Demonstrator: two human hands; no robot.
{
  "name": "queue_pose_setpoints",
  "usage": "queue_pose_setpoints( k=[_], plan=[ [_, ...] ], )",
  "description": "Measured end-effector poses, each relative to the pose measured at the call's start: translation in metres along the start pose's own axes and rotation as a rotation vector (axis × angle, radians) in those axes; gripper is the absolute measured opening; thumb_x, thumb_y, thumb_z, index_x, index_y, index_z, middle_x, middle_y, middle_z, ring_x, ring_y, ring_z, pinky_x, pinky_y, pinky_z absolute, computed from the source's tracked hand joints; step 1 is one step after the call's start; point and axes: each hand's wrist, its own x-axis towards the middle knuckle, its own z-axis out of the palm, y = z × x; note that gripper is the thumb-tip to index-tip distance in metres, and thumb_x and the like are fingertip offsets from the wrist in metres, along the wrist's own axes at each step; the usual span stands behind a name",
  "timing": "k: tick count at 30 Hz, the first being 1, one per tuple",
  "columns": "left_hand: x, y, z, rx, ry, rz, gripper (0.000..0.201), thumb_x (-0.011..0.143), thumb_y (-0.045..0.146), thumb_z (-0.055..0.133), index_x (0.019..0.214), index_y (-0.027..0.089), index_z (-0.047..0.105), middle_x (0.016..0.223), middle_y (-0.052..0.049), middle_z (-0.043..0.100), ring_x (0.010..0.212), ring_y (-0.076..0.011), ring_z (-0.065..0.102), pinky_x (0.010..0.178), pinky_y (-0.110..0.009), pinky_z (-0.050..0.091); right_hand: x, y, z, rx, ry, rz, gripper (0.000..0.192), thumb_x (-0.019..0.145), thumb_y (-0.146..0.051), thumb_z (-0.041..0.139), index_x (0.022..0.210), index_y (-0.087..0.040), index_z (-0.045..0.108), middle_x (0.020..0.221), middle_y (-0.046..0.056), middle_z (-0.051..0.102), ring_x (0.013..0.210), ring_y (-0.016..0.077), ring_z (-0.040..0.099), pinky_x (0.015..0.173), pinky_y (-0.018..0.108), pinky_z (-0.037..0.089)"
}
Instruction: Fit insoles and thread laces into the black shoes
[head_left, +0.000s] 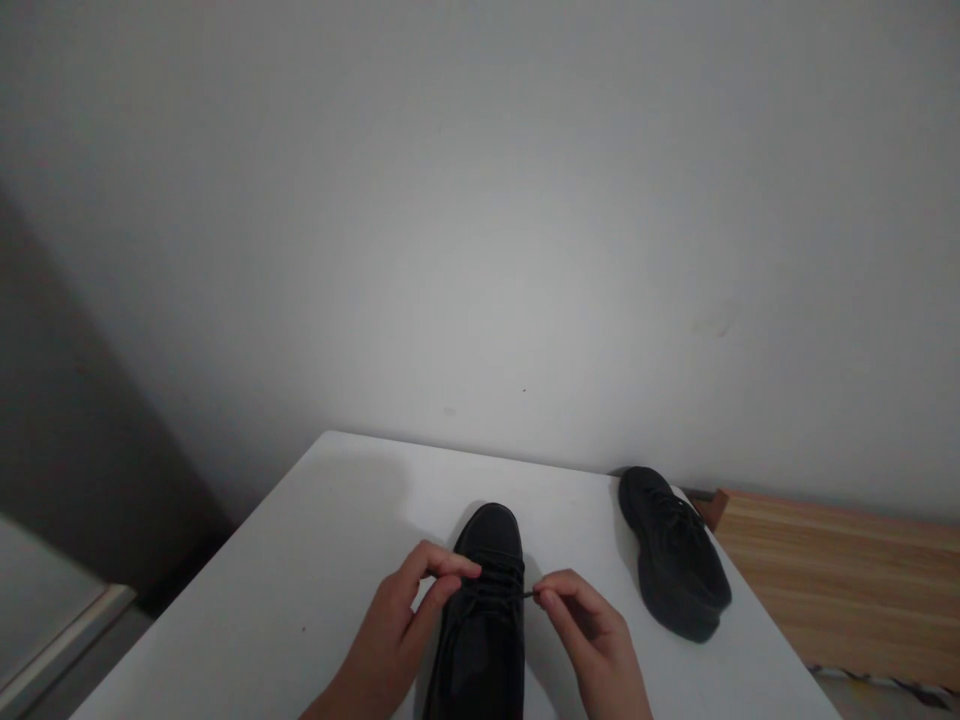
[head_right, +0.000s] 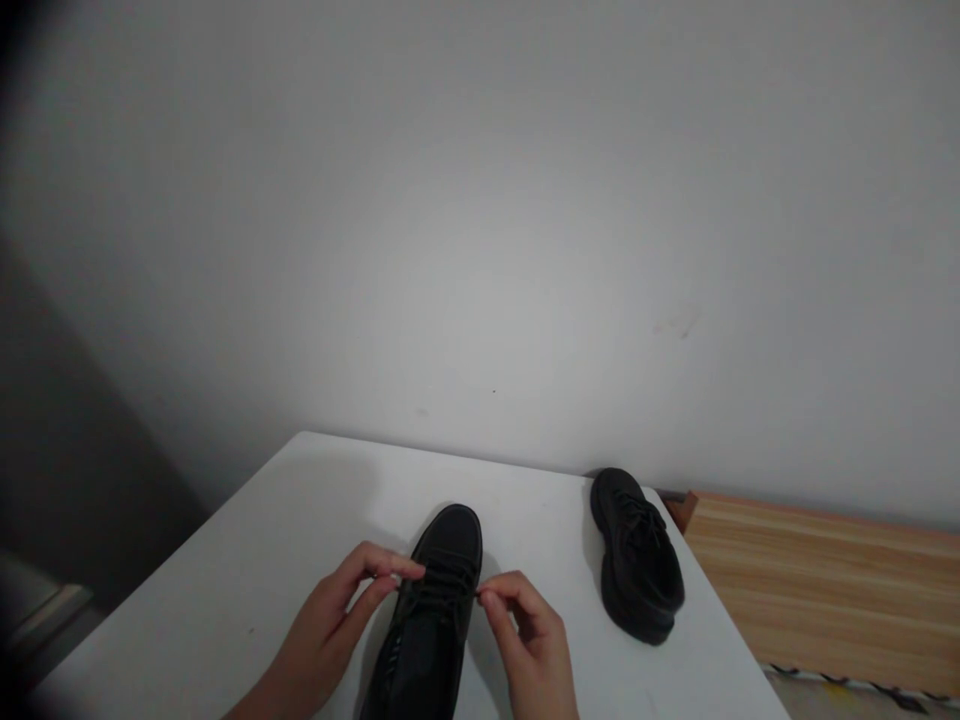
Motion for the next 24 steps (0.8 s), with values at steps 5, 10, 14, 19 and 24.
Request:
queue_pose_setpoints(
  k=[5, 10, 14, 19, 24],
  plan=[
    [0.019, 0.008, 0.025, -0.242, -0.025, -0.072, 0.026, 0.103, 0.042, 0.036, 0.088, 0.024, 0.046, 0.062, 0.001, 0.069, 0.074, -0.0191, 0.068, 0.079, -0.031, 0.049, 0.0, -0.002, 0.008, 0.087, -0.051, 0.002, 0.03, 0.086, -0.051, 0.068, 0.082, -0.022, 0.074, 0.078, 0.005, 0.071, 0.076, 0.0208, 0.065, 0.072, 0.028, 0.054],
    [0.029, 0.004, 0.04, -0.26, -0.084, -0.167, 0.015, 0.093, 0.034, 0.054, 0.087, 0.023, 0.045, 0.049, 0.012, 0.046, 0.045, -0.0113, 0.044, 0.052, -0.023, 0.036, -0.001, 0.005, 0.006, 0.1, -0.143, -0.022, 0.022, 0.093, -0.043, 0.063, 0.088, -0.024, 0.073, 0.084, 0.004, 0.07, 0.082, 0.0185, 0.064, 0.077, 0.026, 0.052],
    [0.033, 0.009, 0.04, -0.24, -0.117, -0.206, 0.022, 0.08, 0.024, 0.067, 0.092, 0.022, 0.049, 0.048, 0.013, 0.048, 0.046, -0.0111, 0.045, 0.054, -0.023, 0.035, 0.003, -0.001, 0.007, 0.113, -0.105, -0.13, 0.017, 0.093, -0.038, 0.064, 0.084, -0.025, 0.07, 0.088, 0.003, 0.065, 0.087, 0.0182, 0.063, 0.079, 0.025, 0.05],
    [0.033, 0.012, 0.034, -0.138, -0.181, -0.15, 0.011, 0.082, 0.024, 0.065, 0.073, 0.019, 0.062, 0.05, 0.006, 0.058, 0.053, -0.0132, 0.053, 0.063, -0.025, 0.038, 0.008, -0.009, 0.016, 0.083, -0.068, -0.195, 0.018, 0.092, -0.038, 0.064, 0.08, -0.025, 0.071, 0.098, 0.004, 0.063, 0.099, 0.0196, 0.061, 0.088, 0.027, 0.046],
    [0.029, 0.013, 0.028, -0.048, -0.144, -0.066, 0.015, 0.078, 0.023, 0.072, 0.066, 0.019, 0.066, 0.064, 0.001, 0.067, 0.072, -0.0172, 0.062, 0.071, -0.026, 0.04, 0.011, -0.011, 0.024, 0.106, -0.08, -0.219, 0.018, 0.093, -0.037, 0.064, 0.081, -0.025, 0.071, 0.096, 0.004, 0.063, 0.096, 0.0193, 0.061, 0.086, 0.028, 0.047]
  ],
)
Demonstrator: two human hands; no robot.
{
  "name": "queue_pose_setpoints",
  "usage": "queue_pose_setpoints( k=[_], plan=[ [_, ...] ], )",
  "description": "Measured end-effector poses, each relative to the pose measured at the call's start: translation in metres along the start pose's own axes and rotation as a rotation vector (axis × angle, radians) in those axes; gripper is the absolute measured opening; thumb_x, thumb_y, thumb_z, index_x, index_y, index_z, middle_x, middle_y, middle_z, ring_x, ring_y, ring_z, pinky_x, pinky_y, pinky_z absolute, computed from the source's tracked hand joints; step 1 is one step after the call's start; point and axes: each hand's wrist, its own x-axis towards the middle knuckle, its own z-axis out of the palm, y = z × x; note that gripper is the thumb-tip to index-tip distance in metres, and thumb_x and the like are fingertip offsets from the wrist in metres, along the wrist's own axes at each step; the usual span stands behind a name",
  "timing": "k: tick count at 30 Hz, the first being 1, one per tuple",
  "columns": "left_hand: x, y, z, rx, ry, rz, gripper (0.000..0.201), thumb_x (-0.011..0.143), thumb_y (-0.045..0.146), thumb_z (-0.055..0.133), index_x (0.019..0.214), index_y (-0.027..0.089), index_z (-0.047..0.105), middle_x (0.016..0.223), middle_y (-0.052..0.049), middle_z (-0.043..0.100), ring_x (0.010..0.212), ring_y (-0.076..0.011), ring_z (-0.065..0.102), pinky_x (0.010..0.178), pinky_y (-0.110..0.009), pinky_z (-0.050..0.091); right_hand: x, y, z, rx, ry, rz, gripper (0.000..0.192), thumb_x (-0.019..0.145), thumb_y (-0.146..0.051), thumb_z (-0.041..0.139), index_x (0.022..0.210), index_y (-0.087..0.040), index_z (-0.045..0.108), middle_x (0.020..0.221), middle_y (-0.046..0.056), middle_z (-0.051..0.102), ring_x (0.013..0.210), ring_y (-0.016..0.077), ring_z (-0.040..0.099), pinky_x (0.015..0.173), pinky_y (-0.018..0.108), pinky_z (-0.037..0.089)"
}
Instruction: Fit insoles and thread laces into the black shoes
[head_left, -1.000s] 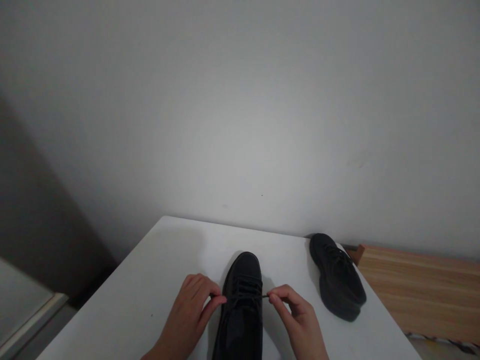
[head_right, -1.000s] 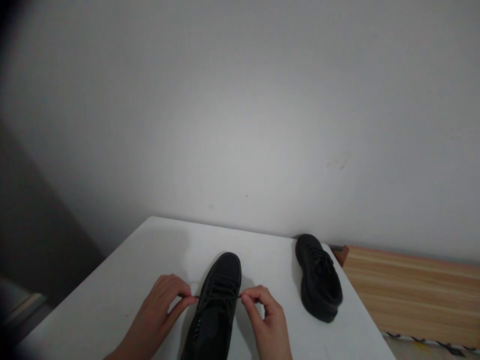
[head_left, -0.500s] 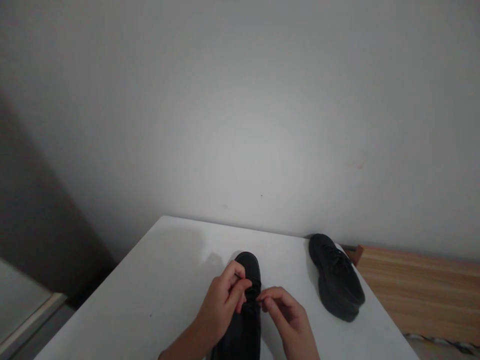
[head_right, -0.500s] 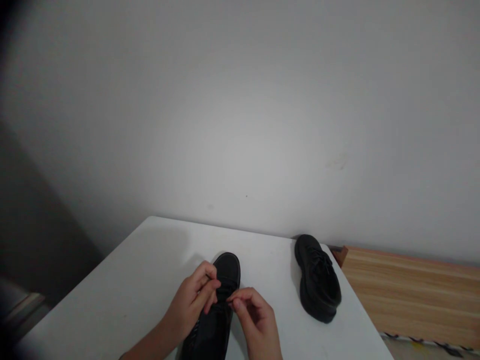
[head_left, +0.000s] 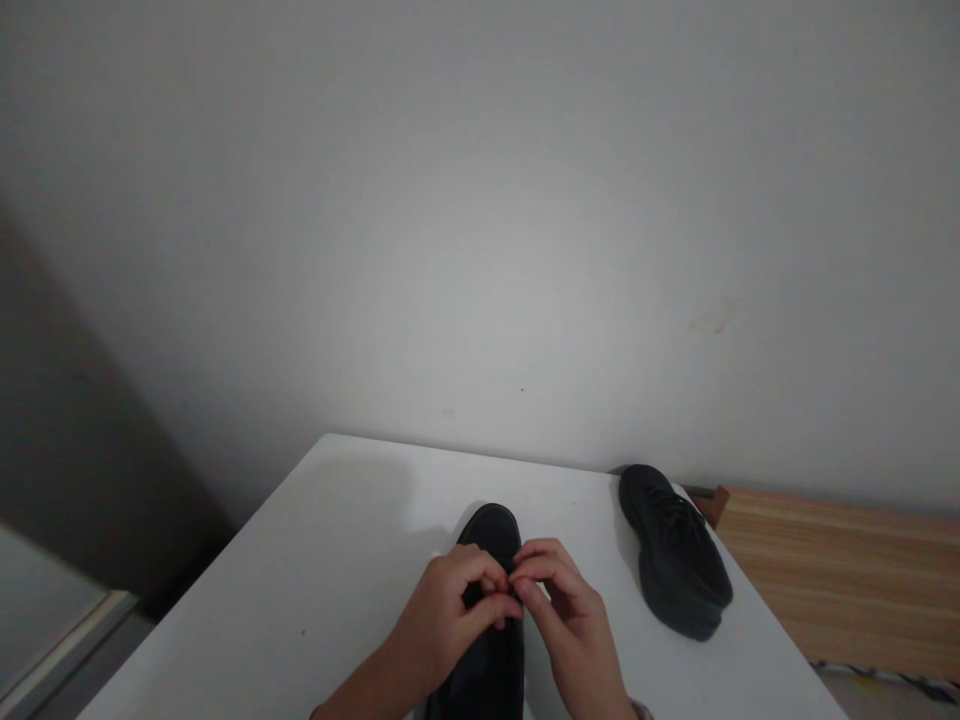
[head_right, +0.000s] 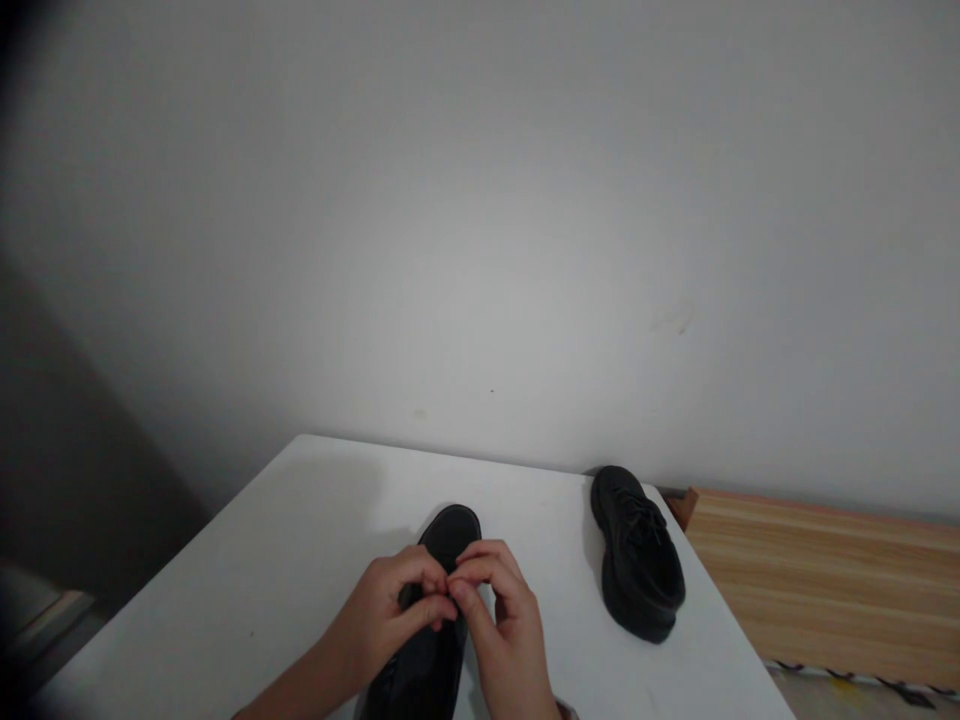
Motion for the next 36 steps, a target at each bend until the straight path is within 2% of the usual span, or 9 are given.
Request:
queue_pose_setpoints(
  k=[4, 6, 9, 12, 18, 21, 25, 31, 36],
  plan=[
    [-0.002, 0.0, -0.002, -0.064, -0.016, 0.0, 0.015, 0.086, 0.026, 0.064, 0.073, 0.018, 0.066, 0.066, 0.001, 0.067, 0.067, -0.016, 0.062, 0.069, -0.026, 0.043, 0.002, -0.001, 0.0, -0.006, -0.047, -0.008, 0.01, 0.093, -0.035, 0.064, 0.096, -0.028, 0.071, 0.088, 0.001, 0.065, 0.086, 0.0173, 0.062, 0.078, 0.026, 0.049],
    [-0.002, 0.0, -0.002, -0.089, -0.018, 0.015, 0.016, 0.089, 0.027, 0.061, 0.076, 0.018, 0.065, 0.07, 0.0, 0.067, 0.068, -0.0157, 0.062, 0.068, -0.025, 0.043, 0.002, -0.001, -0.003, -0.074, -0.076, -0.021, 0.017, 0.089, -0.035, 0.07, 0.105, -0.029, 0.072, 0.089, 0.001, 0.066, 0.084, 0.0171, 0.062, 0.077, 0.025, 0.049],
    [-0.002, -0.001, -0.001, -0.069, -0.004, 0.036, 0.019, 0.09, 0.029, 0.059, 0.074, 0.019, 0.063, 0.071, 0.0, 0.065, 0.07, -0.016, 0.061, 0.069, -0.026, 0.042, 0.001, -0.001, -0.01, -0.182, -0.143, -0.033, 0.008, 0.089, -0.031, 0.071, 0.093, -0.027, 0.075, 0.083, 0.001, 0.066, 0.079, 0.0167, 0.062, 0.072, 0.025, 0.049],
    [-0.002, -0.001, 0.0, -0.036, 0.02, 0.05, 0.018, 0.089, 0.028, 0.06, 0.074, 0.019, 0.061, 0.069, 0.001, 0.065, 0.074, -0.0173, 0.062, 0.076, -0.028, 0.042, 0.001, -0.004, -0.015, -0.248, -0.105, -0.055, 0.013, 0.093, -0.025, 0.064, 0.083, -0.025, 0.073, 0.08, 0.002, 0.065, 0.077, 0.0164, 0.063, 0.07, 0.024, 0.049],
    [-0.003, 0.0, -0.004, -0.068, 0.014, 0.003, 0.019, 0.088, 0.03, 0.062, 0.073, 0.019, 0.067, 0.076, -0.002, 0.068, 0.08, -0.0192, 0.063, 0.078, -0.03, 0.043, -0.003, -0.011, -0.018, -0.347, -0.048, -0.262, 0.014, 0.093, -0.013, 0.059, 0.092, -0.025, 0.067, 0.083, 0.001, 0.062, 0.078, 0.0155, 0.062, 0.069, 0.024, 0.05],
    [-0.004, -0.002, -0.006, -0.106, 0.008, -0.052, 0.014, 0.083, 0.028, 0.067, 0.074, 0.018, 0.067, 0.078, -0.003, 0.068, 0.078, -0.0196, 0.063, 0.076, -0.03, 0.045, -0.009, -0.005, -0.021, -0.393, -0.124, -0.362, 0.023, 0.09, -0.005, 0.055, 0.099, -0.025, 0.062, 0.088, 0.002, 0.061, 0.083, 0.0159, 0.062, 0.071, 0.025, 0.051],
    [-0.008, -0.007, -0.004, -0.083, 0.014, 0.002, 0.006, 0.077, 0.02, 0.069, 0.074, 0.018, 0.065, 0.08, -0.004, 0.068, 0.079, -0.02, 0.064, 0.077, -0.032, 0.046, -0.016, 0.004, -0.026, -0.475, -0.245, -0.451, 0.03, 0.086, 0.001, 0.053, 0.102, -0.024, 0.058, 0.09, 0.004, 0.061, 0.083, 0.0174, 0.06, 0.07, 0.027, 0.051],
    [-0.009, -0.009, -0.001, -0.058, 0.023, 0.105, 0.011, 0.073, 0.007, 0.061, 0.075, 0.019, 0.06, 0.08, -0.002, 0.065, 0.078, -0.0178, 0.063, 0.075, -0.03, 0.047, -0.017, -0.002, -0.023, -0.501, -0.276, -0.374, 0.024, 0.086, -0.003, 0.054, 0.097, -0.024, 0.057, 0.092, 0.005, 0.061, 0.086, 0.0206, 0.061, 0.073, 0.032, 0.052],
    [-0.011, 0.001, -0.006, 0.106, -0.032, 0.203, 0.018, 0.076, 0.003, 0.056, 0.08, 0.019, 0.061, 0.082, -0.001, 0.064, 0.078, -0.0168, 0.06, 0.071, -0.028, 0.046, -0.02, -0.002, -0.009, -0.379, -0.181, -0.238, 0.036, 0.092, -0.011, 0.052, 0.124, -0.027, 0.052, 0.113, 0.009, 0.062, 0.106, 0.0239, 0.061, 0.091, 0.037, 0.053]
  ],
)
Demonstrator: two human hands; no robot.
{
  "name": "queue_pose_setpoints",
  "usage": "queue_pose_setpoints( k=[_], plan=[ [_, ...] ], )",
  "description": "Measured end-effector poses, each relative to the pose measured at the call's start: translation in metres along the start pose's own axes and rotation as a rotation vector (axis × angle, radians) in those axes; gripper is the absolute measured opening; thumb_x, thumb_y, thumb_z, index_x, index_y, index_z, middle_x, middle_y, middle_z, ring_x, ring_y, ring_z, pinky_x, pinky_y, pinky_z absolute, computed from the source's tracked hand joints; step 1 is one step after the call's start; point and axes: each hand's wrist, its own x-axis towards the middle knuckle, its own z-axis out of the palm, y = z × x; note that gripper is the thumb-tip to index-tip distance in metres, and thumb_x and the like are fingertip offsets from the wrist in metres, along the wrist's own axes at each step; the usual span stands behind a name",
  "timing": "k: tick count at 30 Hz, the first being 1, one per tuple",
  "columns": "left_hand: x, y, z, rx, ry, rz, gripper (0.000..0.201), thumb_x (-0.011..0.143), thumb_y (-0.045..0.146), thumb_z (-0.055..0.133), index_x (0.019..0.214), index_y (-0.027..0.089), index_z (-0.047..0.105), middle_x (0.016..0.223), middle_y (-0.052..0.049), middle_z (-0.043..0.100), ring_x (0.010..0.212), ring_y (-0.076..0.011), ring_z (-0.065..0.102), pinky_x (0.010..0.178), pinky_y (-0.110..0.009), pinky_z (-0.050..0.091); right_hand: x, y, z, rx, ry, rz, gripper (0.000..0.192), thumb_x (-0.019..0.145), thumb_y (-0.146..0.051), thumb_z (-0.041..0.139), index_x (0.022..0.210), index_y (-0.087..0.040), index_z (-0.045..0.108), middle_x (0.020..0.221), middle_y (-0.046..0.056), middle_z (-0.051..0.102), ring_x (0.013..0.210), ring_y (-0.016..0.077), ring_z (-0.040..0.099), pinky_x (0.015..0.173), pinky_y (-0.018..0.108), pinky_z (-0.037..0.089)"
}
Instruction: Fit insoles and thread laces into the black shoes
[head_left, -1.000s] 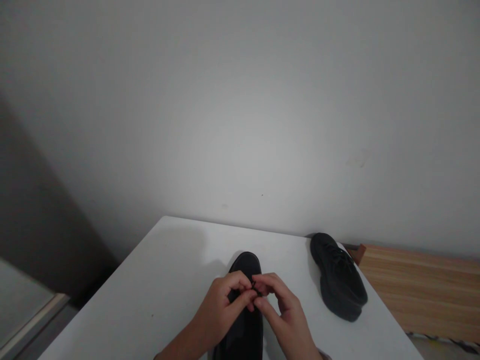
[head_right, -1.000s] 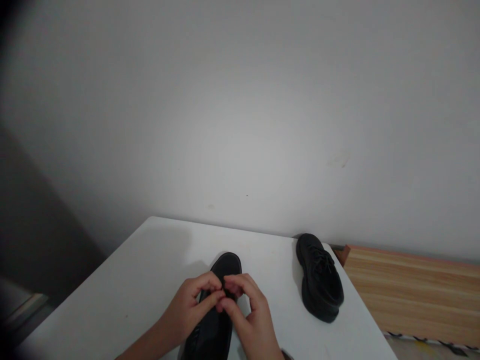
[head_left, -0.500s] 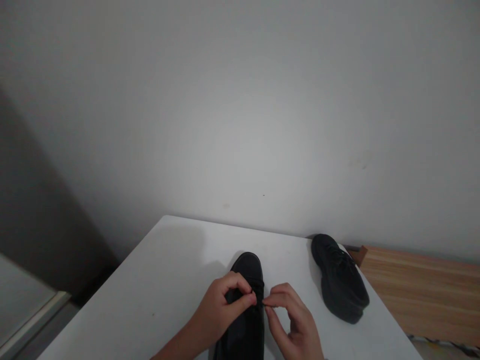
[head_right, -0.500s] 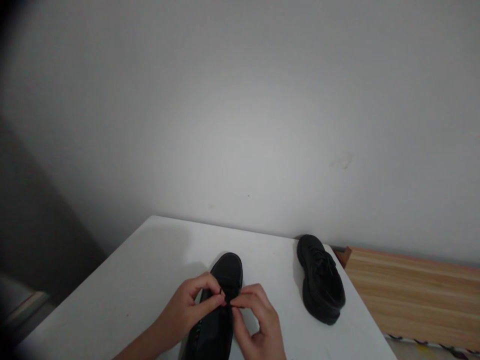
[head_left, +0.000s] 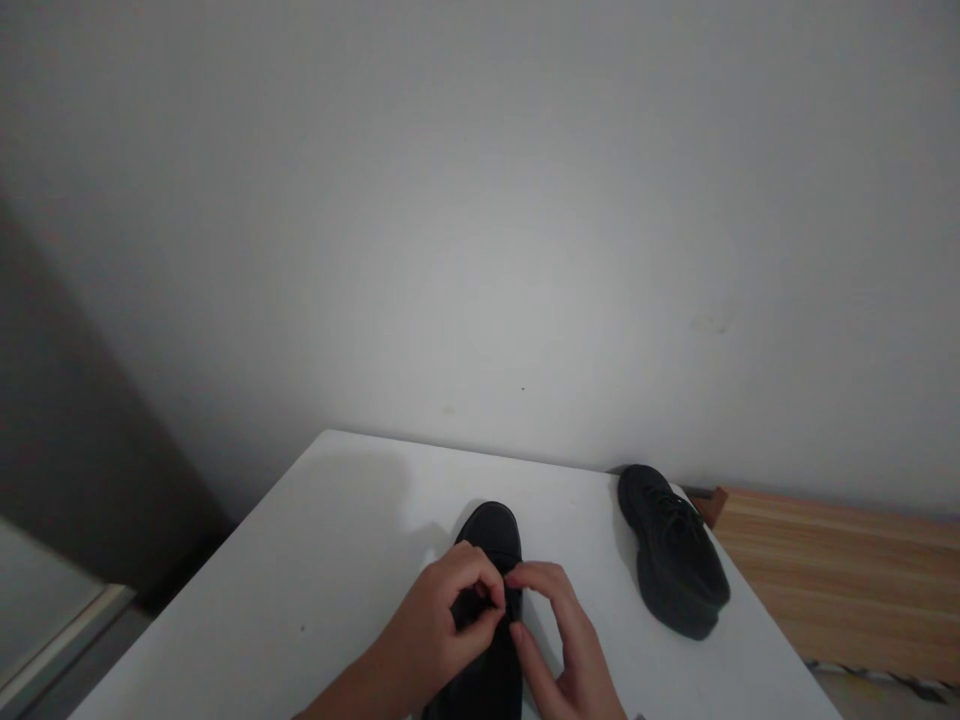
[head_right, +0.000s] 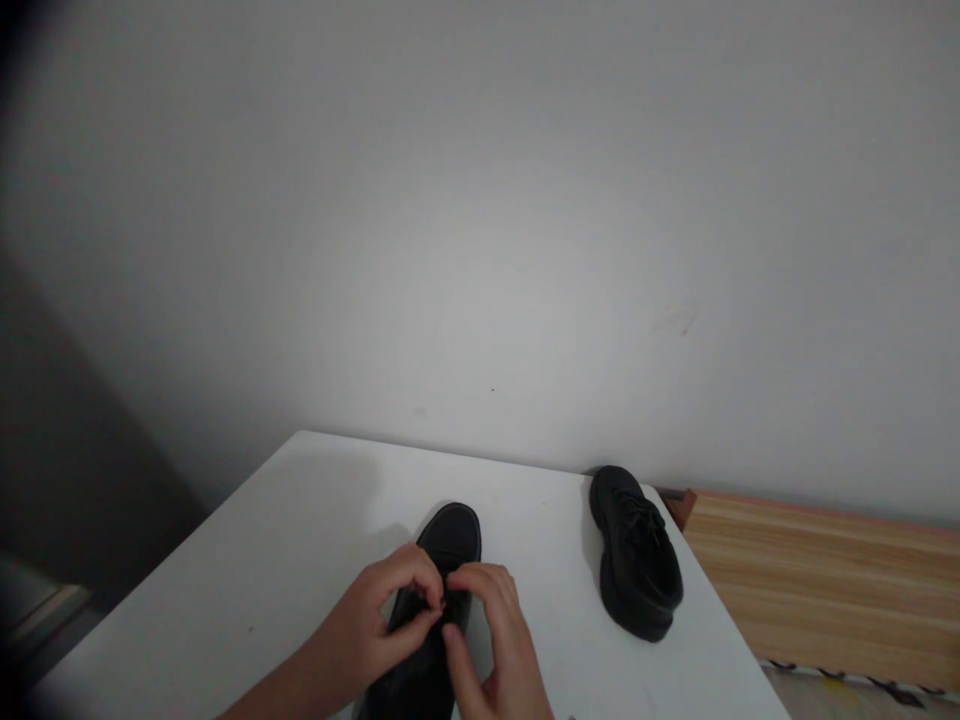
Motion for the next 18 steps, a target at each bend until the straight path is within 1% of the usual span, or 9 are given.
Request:
queue_pose_setpoints(
  k=[2, 4, 6, 8, 10, 12, 14, 18],
  plan=[
    [-0.001, 0.003, -0.002, 0.104, -0.005, 0.119, 0.02, 0.078, 0.001, 0.054, 0.082, 0.02, 0.059, 0.083, -0.001, 0.064, 0.081, -0.0176, 0.059, 0.073, -0.028, 0.046, -0.002, 0.001, 0.008, 0.043, 0.059, 0.055, 0.039, 0.094, -0.016, 0.052, 0.132, -0.027, 0.049, 0.12, 0.01, 0.063, 0.112, 0.0246, 0.06, 0.096, 0.038, 0.051],
    [-0.001, 0.004, -0.002, 0.234, 0.007, 0.269, 0.021, 0.083, -0.001, 0.051, 0.084, 0.02, 0.057, 0.083, -0.002, 0.065, 0.082, -0.0185, 0.057, 0.075, -0.029, 0.047, -0.005, 0.003, 0.014, 0.067, 0.106, 0.091, 0.038, 0.096, -0.02, 0.052, 0.133, -0.027, 0.051, 0.121, 0.01, 0.064, 0.115, 0.0245, 0.06, 0.099, 0.037, 0.05],
    [0.0, 0.005, -0.002, 0.373, 0.028, 0.414, 0.021, 0.092, 0.002, 0.046, 0.085, 0.019, 0.057, 0.083, -0.003, 0.065, 0.081, -0.0189, 0.055, 0.075, -0.03, 0.047, -0.006, 0.006, 0.017, 0.076, 0.093, 0.112, 0.034, 0.097, -0.021, 0.052, 0.131, -0.027, 0.054, 0.119, 0.008, 0.067, 0.114, 0.0233, 0.062, 0.099, 0.036, 0.05],
    [0.001, 0.005, 0.001, 0.492, 0.057, 0.521, 0.024, 0.099, 0.007, 0.041, 0.086, 0.018, 0.058, 0.081, -0.004, 0.065, 0.078, -0.0189, 0.054, 0.073, -0.031, 0.047, -0.007, 0.009, 0.016, 0.092, 0.071, 0.14, 0.031, 0.098, -0.022, 0.051, 0.128, -0.026, 0.056, 0.116, 0.008, 0.069, 0.111, 0.0222, 0.064, 0.097, 0.034, 0.051],
    [0.003, 0.005, 0.004, 0.562, 0.085, 0.569, 0.027, 0.103, 0.013, 0.039, 0.085, 0.017, 0.059, 0.078, -0.004, 0.064, 0.075, -0.0187, 0.052, 0.071, -0.031, 0.047, -0.006, 0.01, 0.014, 0.12, 0.096, 0.175, 0.027, 0.098, -0.025, 0.052, 0.125, -0.024, 0.058, 0.113, 0.008, 0.07, 0.108, 0.0219, 0.066, 0.096, 0.033, 0.052],
    [0.004, 0.005, 0.007, 0.597, 0.115, 0.574, 0.03, 0.104, 0.016, 0.038, 0.084, 0.016, 0.06, 0.075, -0.004, 0.063, 0.073, -0.0187, 0.052, 0.069, -0.031, 0.047, -0.002, 0.01, 0.012, 0.155, 0.13, 0.214, 0.025, 0.099, -0.028, 0.053, 0.121, -0.022, 0.061, 0.109, 0.009, 0.072, 0.104, 0.0219, 0.068, 0.093, 0.032, 0.054],
    [0.004, 0.005, 0.01, 0.612, 0.143, 0.577, 0.032, 0.104, 0.017, 0.037, 0.083, 0.015, 0.06, 0.074, -0.004, 0.062, 0.073, -0.0184, 0.052, 0.069, -0.031, 0.047, 0.003, 0.008, 0.011, 0.183, 0.133, 0.249, 0.024, 0.098, -0.033, 0.055, 0.115, -0.021, 0.065, 0.103, 0.009, 0.074, 0.099, 0.0217, 0.07, 0.089, 0.03, 0.056],
    [0.003, 0.0, 0.01, 0.627, 0.187, 0.609, 0.029, 0.104, 0.015, 0.039, 0.084, 0.015, 0.061, 0.074, -0.004, 0.065, 0.072, -0.0176, 0.054, 0.069, -0.031, 0.05, 0.016, 0.003, 0.01, 0.227, 0.133, 0.327, 0.03, 0.093, -0.047, 0.06, 0.094, -0.02, 0.074, 0.094, 0.009, 0.077, 0.091, 0.0227, 0.071, 0.084, 0.031, 0.057]
  ],
)
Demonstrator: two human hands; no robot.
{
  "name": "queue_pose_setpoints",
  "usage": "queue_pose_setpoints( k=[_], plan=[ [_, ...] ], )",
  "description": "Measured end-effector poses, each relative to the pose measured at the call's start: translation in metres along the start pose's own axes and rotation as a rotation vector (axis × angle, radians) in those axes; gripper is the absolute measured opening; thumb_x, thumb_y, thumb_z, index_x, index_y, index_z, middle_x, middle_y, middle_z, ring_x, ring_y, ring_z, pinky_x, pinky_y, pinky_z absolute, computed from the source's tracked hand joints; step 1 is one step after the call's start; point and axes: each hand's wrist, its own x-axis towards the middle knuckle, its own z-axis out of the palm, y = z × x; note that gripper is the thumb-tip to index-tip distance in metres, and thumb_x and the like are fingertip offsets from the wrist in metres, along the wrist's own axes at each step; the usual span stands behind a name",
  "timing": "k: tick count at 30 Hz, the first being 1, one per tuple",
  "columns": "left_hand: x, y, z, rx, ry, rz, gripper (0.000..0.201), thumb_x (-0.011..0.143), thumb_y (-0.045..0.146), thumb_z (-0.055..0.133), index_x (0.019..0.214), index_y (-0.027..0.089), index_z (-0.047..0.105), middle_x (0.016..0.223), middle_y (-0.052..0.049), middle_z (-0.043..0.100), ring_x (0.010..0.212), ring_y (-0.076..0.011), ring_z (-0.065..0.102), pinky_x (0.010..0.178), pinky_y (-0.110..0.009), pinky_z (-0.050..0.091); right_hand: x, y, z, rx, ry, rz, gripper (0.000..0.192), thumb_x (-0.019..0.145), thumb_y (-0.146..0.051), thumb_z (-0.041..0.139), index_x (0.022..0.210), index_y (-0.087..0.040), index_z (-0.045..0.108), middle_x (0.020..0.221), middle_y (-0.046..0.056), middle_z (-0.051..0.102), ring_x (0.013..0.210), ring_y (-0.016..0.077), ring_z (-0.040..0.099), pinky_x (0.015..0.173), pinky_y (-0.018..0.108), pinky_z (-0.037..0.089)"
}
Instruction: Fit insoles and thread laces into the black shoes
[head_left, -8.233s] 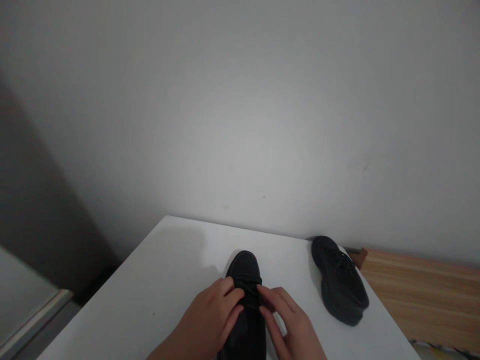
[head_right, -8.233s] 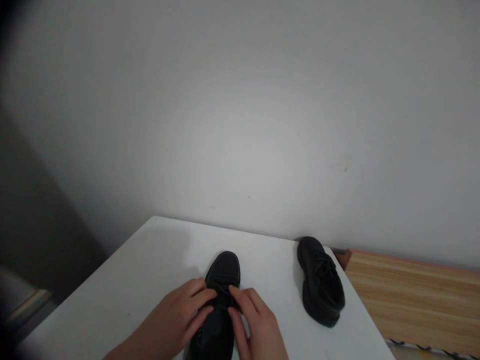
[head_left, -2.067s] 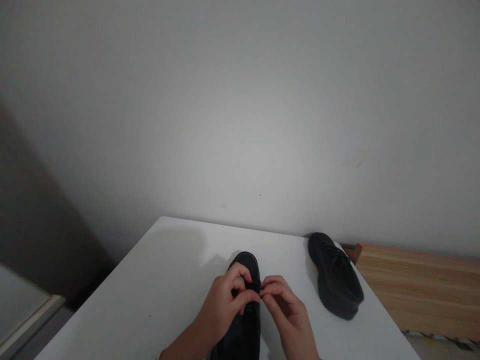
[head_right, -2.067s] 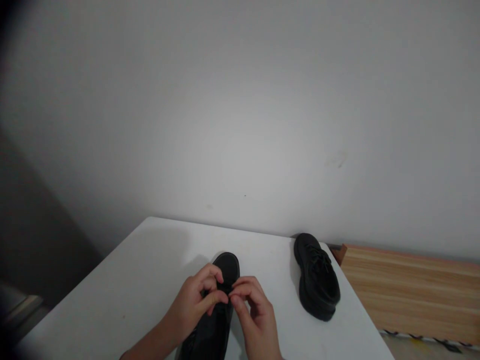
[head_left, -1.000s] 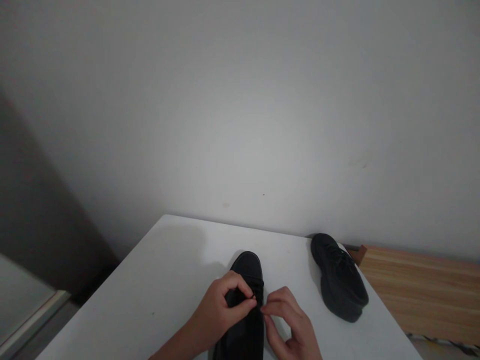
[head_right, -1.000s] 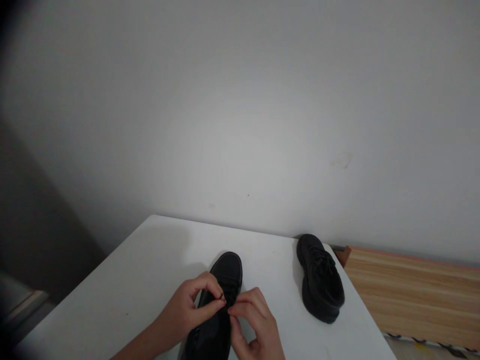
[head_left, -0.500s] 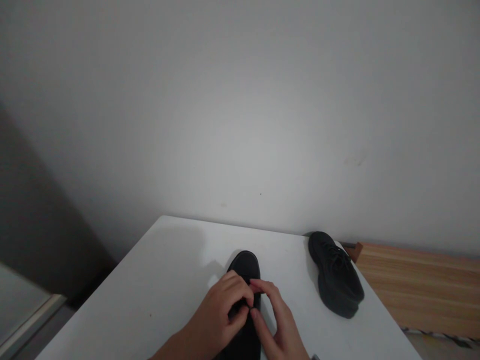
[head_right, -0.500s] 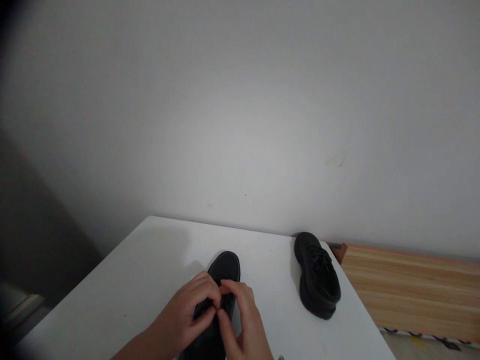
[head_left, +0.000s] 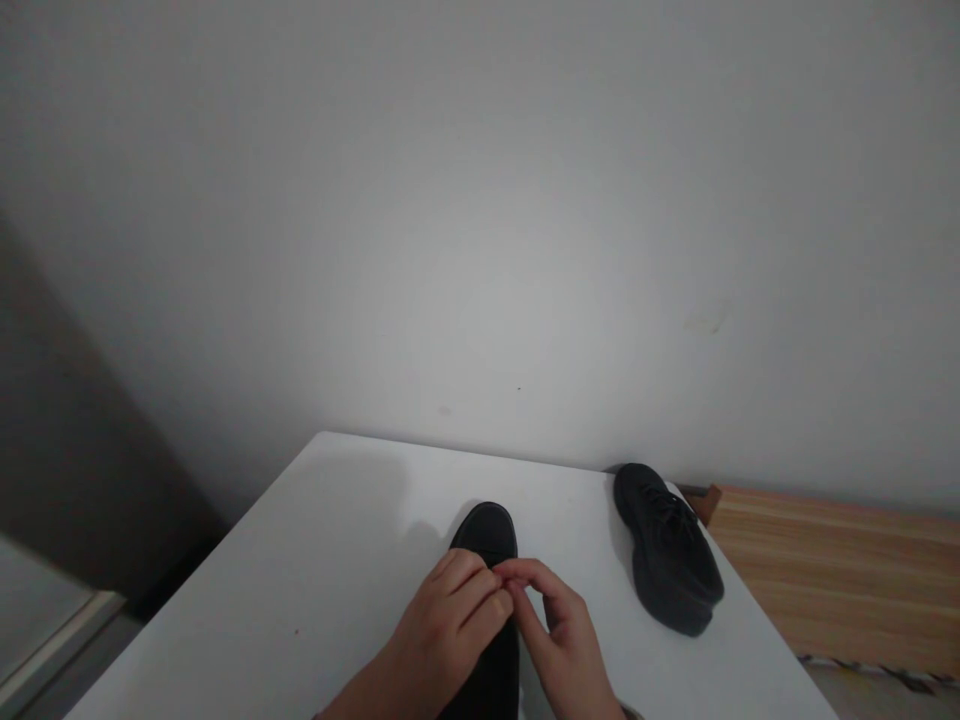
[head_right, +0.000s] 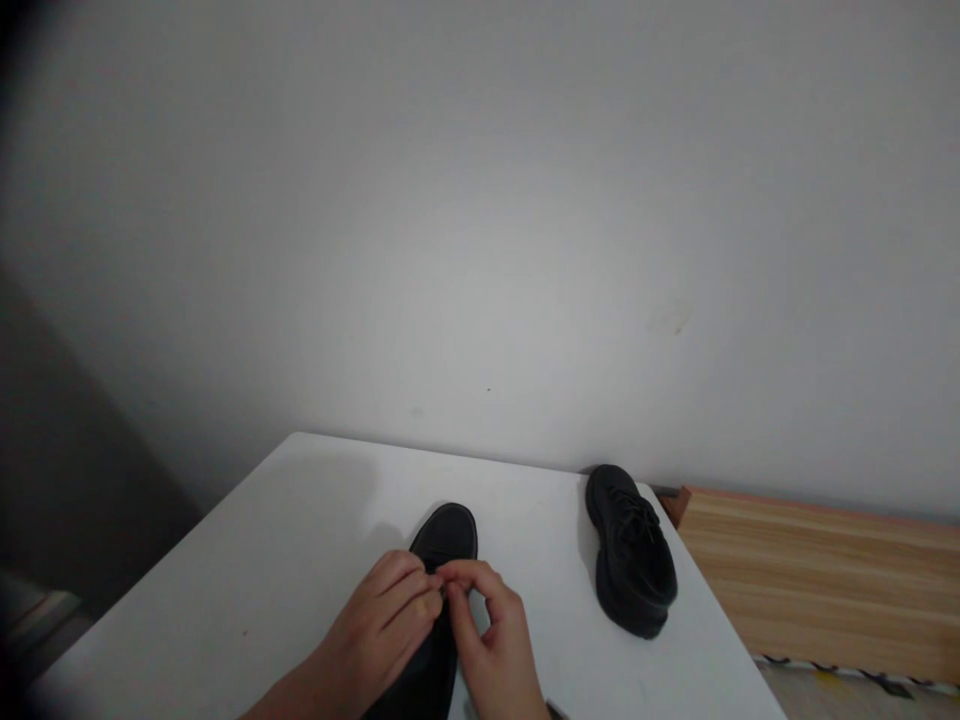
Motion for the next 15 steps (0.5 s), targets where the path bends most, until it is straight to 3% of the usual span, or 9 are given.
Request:
queue_pose_setpoints(
  k=[5, 15],
  plan=[
    [-0.006, -0.003, 0.0, 0.043, 0.022, 0.0, 0.025, 0.103, 0.015, 0.042, 0.091, 0.014, 0.064, 0.077, -0.005, 0.068, 0.074, -0.0179, 0.058, 0.069, -0.031, 0.053, 0.01, -0.006, -0.005, 0.028, -0.105, 0.065, 0.032, 0.089, -0.05, 0.064, 0.09, -0.021, 0.078, 0.091, 0.008, 0.078, 0.088, 0.0242, 0.071, 0.086, 0.036, 0.056],
    [-0.008, -0.003, -0.002, 0.037, 0.107, -0.017, 0.02, 0.102, 0.014, 0.045, 0.095, 0.013, 0.064, 0.077, -0.005, 0.068, 0.073, -0.0174, 0.057, 0.069, -0.03, 0.051, 0.017, -0.011, -0.014, -0.03, -0.219, 0.061, 0.015, 0.09, -0.028, 0.061, 0.088, -0.02, 0.072, 0.085, 0.005, 0.072, 0.084, 0.0209, 0.066, 0.081, 0.033, 0.051]
  ],
)
